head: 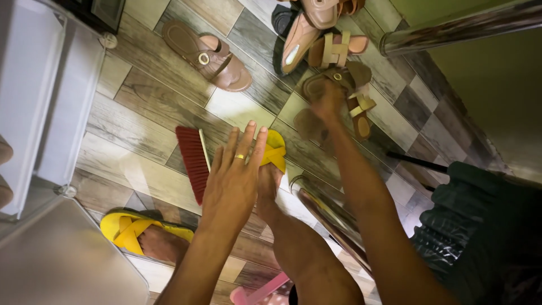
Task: Cleaning various shoes and sandals using a brush and putting them into a shoe organizer.
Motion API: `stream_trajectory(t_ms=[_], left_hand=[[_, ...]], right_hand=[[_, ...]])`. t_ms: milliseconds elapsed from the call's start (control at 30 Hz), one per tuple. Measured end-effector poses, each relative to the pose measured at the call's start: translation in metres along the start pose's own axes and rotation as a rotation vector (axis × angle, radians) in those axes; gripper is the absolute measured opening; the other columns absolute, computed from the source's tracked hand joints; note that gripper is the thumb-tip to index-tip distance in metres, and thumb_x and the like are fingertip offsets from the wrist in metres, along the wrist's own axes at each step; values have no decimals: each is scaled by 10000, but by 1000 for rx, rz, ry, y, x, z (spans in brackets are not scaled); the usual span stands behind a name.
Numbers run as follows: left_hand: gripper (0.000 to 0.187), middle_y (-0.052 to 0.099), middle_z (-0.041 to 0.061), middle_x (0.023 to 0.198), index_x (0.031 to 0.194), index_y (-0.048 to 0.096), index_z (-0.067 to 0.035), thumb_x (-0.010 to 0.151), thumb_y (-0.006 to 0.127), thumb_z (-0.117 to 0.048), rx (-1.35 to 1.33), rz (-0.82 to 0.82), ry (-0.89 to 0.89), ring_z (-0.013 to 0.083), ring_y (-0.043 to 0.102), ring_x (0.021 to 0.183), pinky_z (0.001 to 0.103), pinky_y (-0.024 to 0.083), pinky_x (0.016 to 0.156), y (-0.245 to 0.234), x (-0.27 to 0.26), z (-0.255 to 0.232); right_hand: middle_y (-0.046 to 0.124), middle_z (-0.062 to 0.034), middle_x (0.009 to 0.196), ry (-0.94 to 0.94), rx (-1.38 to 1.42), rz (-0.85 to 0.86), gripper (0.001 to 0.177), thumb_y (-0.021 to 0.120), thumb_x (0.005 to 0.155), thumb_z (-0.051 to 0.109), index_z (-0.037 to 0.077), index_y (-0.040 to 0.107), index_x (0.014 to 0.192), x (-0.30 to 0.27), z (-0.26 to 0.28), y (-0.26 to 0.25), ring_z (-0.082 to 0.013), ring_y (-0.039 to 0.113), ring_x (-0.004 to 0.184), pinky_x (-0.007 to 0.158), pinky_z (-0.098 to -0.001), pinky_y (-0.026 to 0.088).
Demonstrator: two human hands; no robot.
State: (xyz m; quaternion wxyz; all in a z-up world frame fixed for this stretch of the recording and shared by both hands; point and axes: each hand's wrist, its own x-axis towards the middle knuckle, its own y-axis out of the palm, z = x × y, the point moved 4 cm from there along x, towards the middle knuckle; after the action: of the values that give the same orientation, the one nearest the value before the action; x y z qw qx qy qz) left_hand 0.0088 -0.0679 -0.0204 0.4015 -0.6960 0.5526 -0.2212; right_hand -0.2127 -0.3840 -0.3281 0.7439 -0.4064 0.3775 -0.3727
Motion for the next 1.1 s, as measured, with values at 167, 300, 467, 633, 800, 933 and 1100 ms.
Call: stream_trajectory(t_ms=[167,300,467,633,800,933,1100], left_hand=[[681,328,126,1635,1575,334,-122,917,511,-106,-14,-16,-5,374,314,1493,536,295,1177,0,-4,2],[646,342,123,1636,1583,337,-131,952,474,-131,-1,-18,-10,374,324,1491,541,299,1173,0,-4,3],[624,350,124,1635,1575,330,-81,967,450,-153,-5,-19,-40,368,334,1489,543,304,1170,1,-6,10],[605,348,129,1629,1568,327,-53,984,437,-165,19,-2,-62,373,333,1488,536,306,1170,1,-9,13],[626,344,123,1622,1562,330,-78,964,497,-169,31,-2,-87,369,324,1489,545,307,1155,-1,-11,17],[645,347,116,1629,1569,330,-102,957,527,-158,34,-12,-86,382,327,1487,534,315,1168,-3,-9,15],[706,343,110,1622,1578,314,-140,931,582,-229,6,-11,-89,402,348,1453,540,329,1141,-8,-7,14]], right_hand=[[488,-386,1352,-85,-378,-319,588,849,666,125,81,658,1221,-22,15,-33,-559,477,1229,972,-570,455],[527,-340,1352,-74,-363,-213,512,751,743,72,50,649,1245,-27,13,-15,-521,544,1165,926,-550,489],[566,-293,1352,-96,-312,-95,449,652,821,19,20,639,1270,-27,39,33,-483,610,1102,880,-530,523],[596,-257,1352,-92,-299,-2,412,575,881,-21,-4,632,1289,-39,73,42,-453,662,1052,844,-515,550],[769,-170,1130,-205,-460,290,210,631,952,180,119,795,1068,-33,198,45,-333,741,1019,895,-463,588],[425,-159,1581,-599,-251,-19,798,576,757,-23,105,459,1536,-28,279,45,-433,598,1210,828,-427,588],[544,-131,1352,-691,-424,137,440,645,803,126,49,603,1235,-39,267,80,-356,574,1241,878,-545,511]])
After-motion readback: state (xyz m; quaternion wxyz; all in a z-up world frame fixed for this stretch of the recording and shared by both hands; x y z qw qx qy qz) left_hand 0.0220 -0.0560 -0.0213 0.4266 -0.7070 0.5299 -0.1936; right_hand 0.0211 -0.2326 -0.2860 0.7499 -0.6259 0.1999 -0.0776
